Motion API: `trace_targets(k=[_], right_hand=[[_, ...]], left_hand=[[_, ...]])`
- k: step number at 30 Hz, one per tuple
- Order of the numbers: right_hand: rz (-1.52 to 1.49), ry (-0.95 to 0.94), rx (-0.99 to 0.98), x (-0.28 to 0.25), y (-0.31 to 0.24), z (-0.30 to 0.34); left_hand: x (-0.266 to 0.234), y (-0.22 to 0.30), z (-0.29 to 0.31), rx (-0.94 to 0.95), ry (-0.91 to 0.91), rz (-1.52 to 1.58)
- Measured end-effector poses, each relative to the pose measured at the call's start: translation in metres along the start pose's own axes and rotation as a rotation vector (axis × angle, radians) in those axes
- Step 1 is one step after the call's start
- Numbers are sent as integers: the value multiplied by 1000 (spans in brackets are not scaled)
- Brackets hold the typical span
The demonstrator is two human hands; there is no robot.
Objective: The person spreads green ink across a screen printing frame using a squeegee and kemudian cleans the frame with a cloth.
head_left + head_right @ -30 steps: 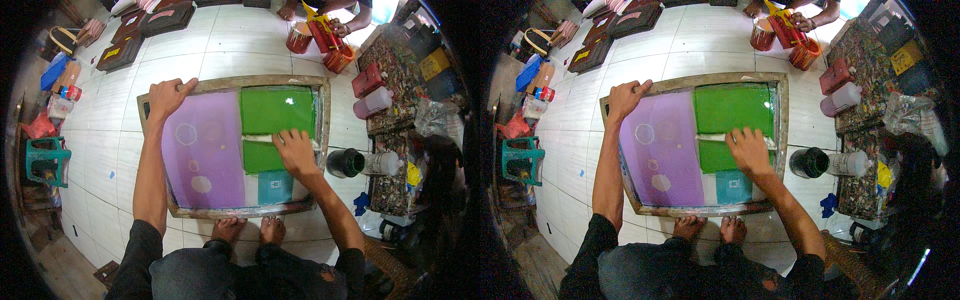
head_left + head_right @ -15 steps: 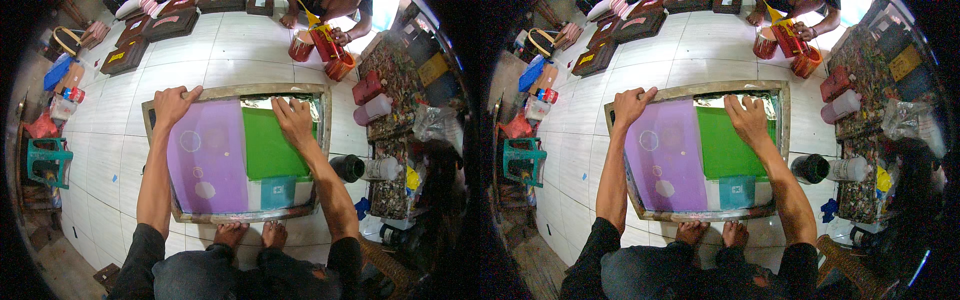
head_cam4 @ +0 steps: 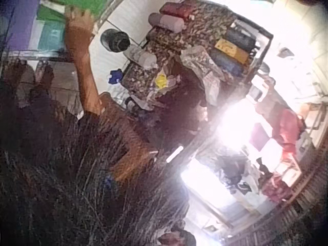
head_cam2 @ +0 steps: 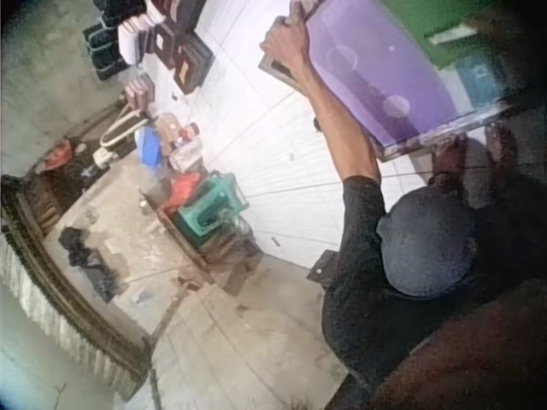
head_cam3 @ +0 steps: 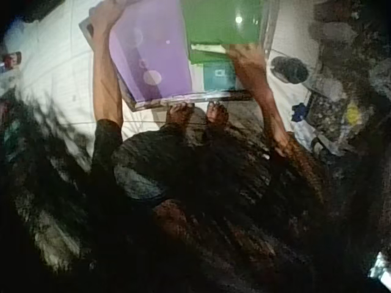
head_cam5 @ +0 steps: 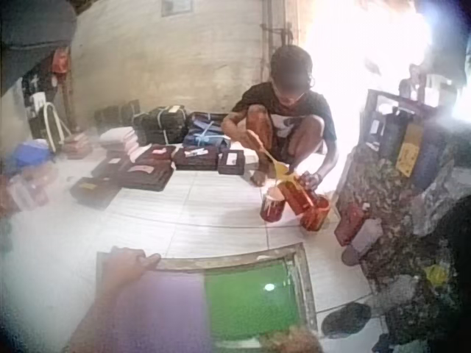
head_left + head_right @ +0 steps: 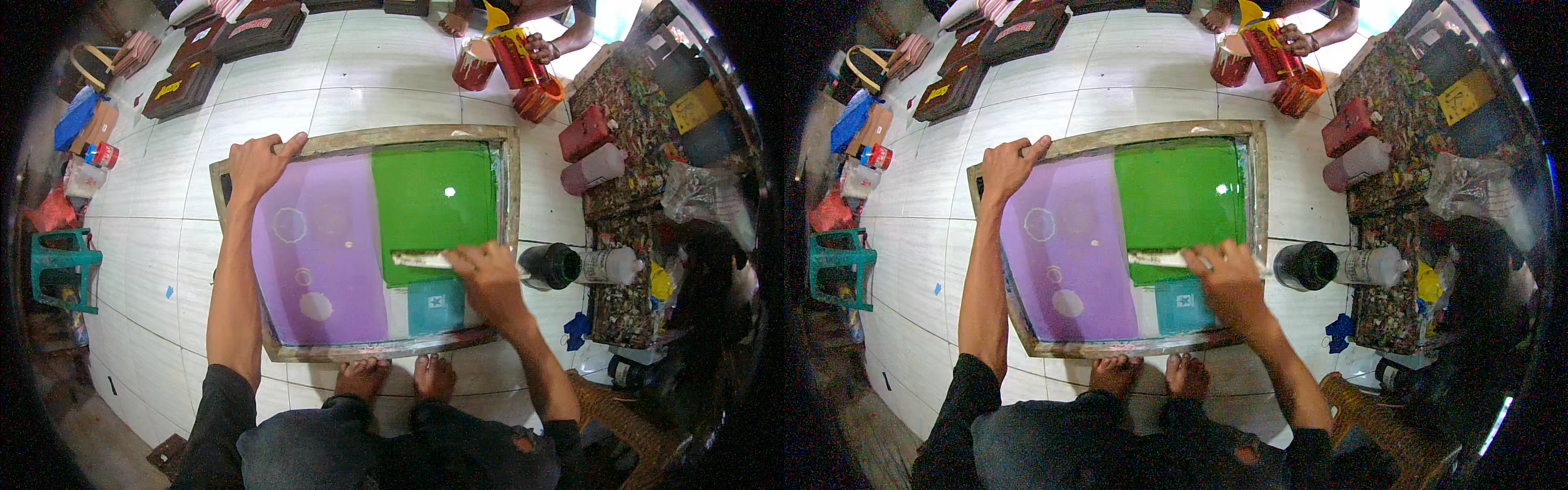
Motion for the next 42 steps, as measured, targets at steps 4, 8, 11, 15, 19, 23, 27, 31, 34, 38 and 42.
trace_targets(k=[4, 8, 11, 15, 19, 23, 27, 31, 34, 38, 42], right_hand=[[43, -189, 13, 39, -5, 41], [109, -218, 17, 59, -1, 54], [182, -158, -29, 64, 1, 51], [200, -115, -71, 63, 12, 26], [234, -74, -97, 55, 30, -30], [251, 27, -125, 42, 44, -93], [252, 132, -100, 41, 53, -130], [363, 303, -228, 41, 47, -134], [396, 316, -253, 39, 50, -133], [425, 421, -246, 27, 44, -121], [324, 612, -199, -9, 26, -101]], left_hand=[[-3, 3, 1, -5, 23, -23], [-4, 4, 1, 5, 35, -31], [-4, 3, 1, 26, 29, -36], [-7, 4, 3, 33, 44, -31], [-12, 9, 3, 74, 46, -87], [-13, 8, 4, 75, 62, -31], [-7, 2, 6, 53, 41, -26], [-11, -1, 11, 64, 74, -66], [-13, -3, 12, 19, -10, -60], [-21, 3, 15, 23, 32, -52], [-32, 7, 18, 18, 39, -42]])
Point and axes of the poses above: each hand's wrist, its own z-axis away from the middle knuckle, its own x-axis out of the palm, y = z × x, the point moved 6 cm from there along -z, towards the middle knuckle, and after that the axes turned 11 degrees about x, right-handed, at the moved point
